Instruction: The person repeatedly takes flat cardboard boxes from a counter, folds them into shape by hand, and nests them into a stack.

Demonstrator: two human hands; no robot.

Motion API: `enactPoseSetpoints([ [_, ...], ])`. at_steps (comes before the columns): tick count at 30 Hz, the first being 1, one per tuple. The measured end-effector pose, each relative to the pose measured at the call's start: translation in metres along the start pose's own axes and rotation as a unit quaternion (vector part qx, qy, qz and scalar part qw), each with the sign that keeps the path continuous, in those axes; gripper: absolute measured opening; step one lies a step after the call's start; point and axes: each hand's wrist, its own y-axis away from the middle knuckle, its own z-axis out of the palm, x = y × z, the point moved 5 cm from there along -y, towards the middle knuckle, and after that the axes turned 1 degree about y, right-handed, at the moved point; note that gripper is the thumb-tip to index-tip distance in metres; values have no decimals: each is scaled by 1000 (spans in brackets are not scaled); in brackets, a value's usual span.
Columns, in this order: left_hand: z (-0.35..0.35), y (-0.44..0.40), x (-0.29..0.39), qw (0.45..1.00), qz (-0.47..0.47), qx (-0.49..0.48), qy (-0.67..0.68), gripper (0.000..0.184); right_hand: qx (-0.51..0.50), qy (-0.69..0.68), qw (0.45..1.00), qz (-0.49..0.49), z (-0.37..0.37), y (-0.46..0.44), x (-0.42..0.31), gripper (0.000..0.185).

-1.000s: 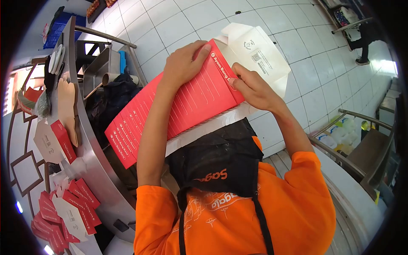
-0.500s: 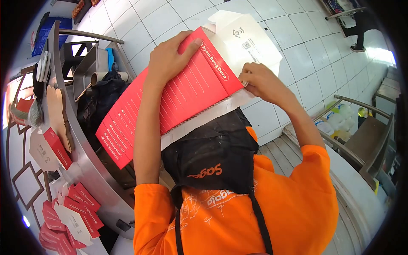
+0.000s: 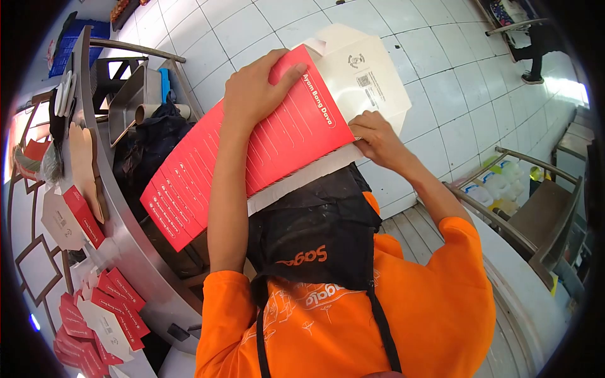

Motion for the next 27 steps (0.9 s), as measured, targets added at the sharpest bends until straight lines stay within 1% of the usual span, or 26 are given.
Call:
enactPoseSetpoints([
  [3, 0, 1, 3, 1000, 0, -6, 8, 60, 5, -48, 998, 27, 16, 6, 1, 32],
  [4, 0, 2, 3, 1000, -11, -14, 8, 59, -28, -66, 996, 46, 18, 5, 1, 27],
  [6, -2, 2, 3, 999, -29, -29, 9, 56, -98, -63, 991, 63, 13, 0, 0, 26],
  [7, -3, 1, 4, 999, -23, -24, 7, 54, -131, -60, 987, 70, 7, -4, -1, 26],
  [10, -2, 1, 2, 1000, -13, -10, 13, 48, -280, -132, 941, 134, -26, -28, 2, 24],
  [12, -2, 3, 1, 999, -23, -13, 33, 46, -162, -115, 964, 174, -51, -60, 17, 31],
  [13, -3, 5, 1, 999, -25, -10, 27, 45, -35, -108, 986, 120, -59, -81, 22, 35],
  [14, -3, 5, 2, 999, -24, -8, 21, 45, 27, -119, 985, 124, -57, -99, 27, 35],
  [16, -3, 1, 3, 1000, -10, 6, 13, 44, 116, -160, 976, 92, -34, -138, 39, 29],
  [18, -1, 4, 1, 999, -2, 29, 14, 43, -43, -73, 988, 126, -21, -169, 42, 23],
  [19, -1, 5, 0, 1000, -1, 29, 7, 43, -126, -29, 982, 138, -13, -180, 45, 20],
  [20, -1, 4, -2, 999, -1, 33, 0, 43, -92, -45, 991, 89, -6, -185, 57, 15],
  [22, -2, 5, -6, 999, -13, 34, -2, 42, -122, -41, 988, 87, -10, -190, 55, 16],
  [24, -2, 6, -6, 1000, -20, 22, 5, 40, -137, -44, 986, 89, -17, -191, 46, 15],
  [27, -4, 7, -5, 1000, -19, 13, 1, 38, -176, -71, 973, 132, -15, -191, 49, 14],
])
